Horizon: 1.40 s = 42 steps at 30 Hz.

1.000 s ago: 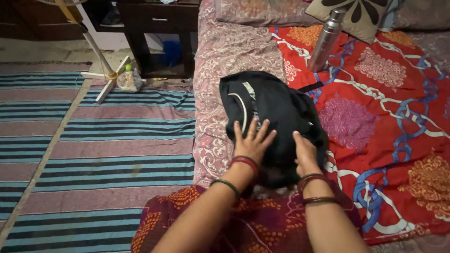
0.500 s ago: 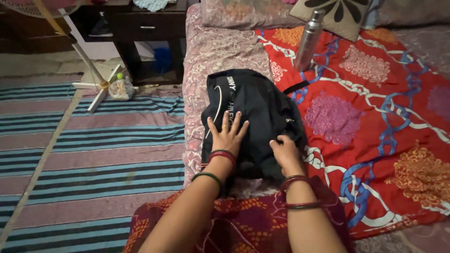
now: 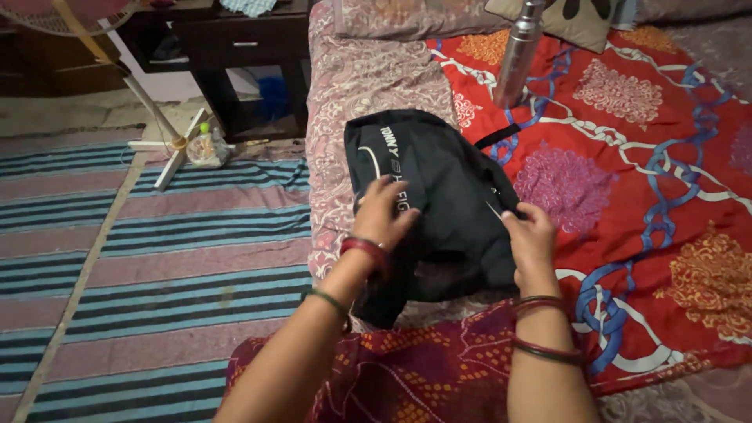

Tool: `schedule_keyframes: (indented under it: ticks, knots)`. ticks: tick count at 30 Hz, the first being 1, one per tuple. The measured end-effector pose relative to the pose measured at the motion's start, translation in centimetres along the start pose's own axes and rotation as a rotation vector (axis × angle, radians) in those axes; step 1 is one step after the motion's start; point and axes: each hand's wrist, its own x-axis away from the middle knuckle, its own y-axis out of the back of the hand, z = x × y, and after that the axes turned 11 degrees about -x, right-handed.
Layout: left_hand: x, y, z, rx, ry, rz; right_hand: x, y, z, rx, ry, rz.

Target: The person packs a black backpack with a metal water bottle and a white charger cable, then removes them and places them on the bed. The person repeatedly opens and closes the backpack zippers while sitting on the bed.

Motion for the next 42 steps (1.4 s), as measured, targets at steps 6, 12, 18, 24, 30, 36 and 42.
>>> schedule_keyframes:
  ticks: [6, 12, 18, 24, 30, 36, 42]
  knots:
    - [4.0, -0.3, 2.8, 0.007, 0.373, 0.124, -1.9, 1.3, -1.3, -0.259, 0.271, -0.044]
    - [5.5, -3.0, 4.7, 0.59, 0.63, 0.246, -3.3, 0.6, -3.2, 0.105, -0.07, -0.189]
    - [3.0, -7.2, 6.3, 0.72, 0.902, 0.117, -1.6, -4.0, -4.2, 0.388, -0.189, -0.459]
    - [2.5, -9.4, 6.6, 0.376, 0.782, -0.109, -0.5, -5.0, -3.5, 0.282, -0.269, -0.437]
    - [1.7, -10.0, 8.8, 0.514, 0.728, 0.017, -4.3, -4.1, -7.6, -0.139, -0.461, -0.378]
    - [0.7, -9.5, 9.7, 0.521, 0.85, 0.171, -7.2, -2.6, -10.0, -0.17, -0.602, -0.365]
    - [1.2, -10.8, 9.5, 0.377, 0.865, 0.024, -6.7, -3.2, -9.7, -0.112, -0.66, -0.421]
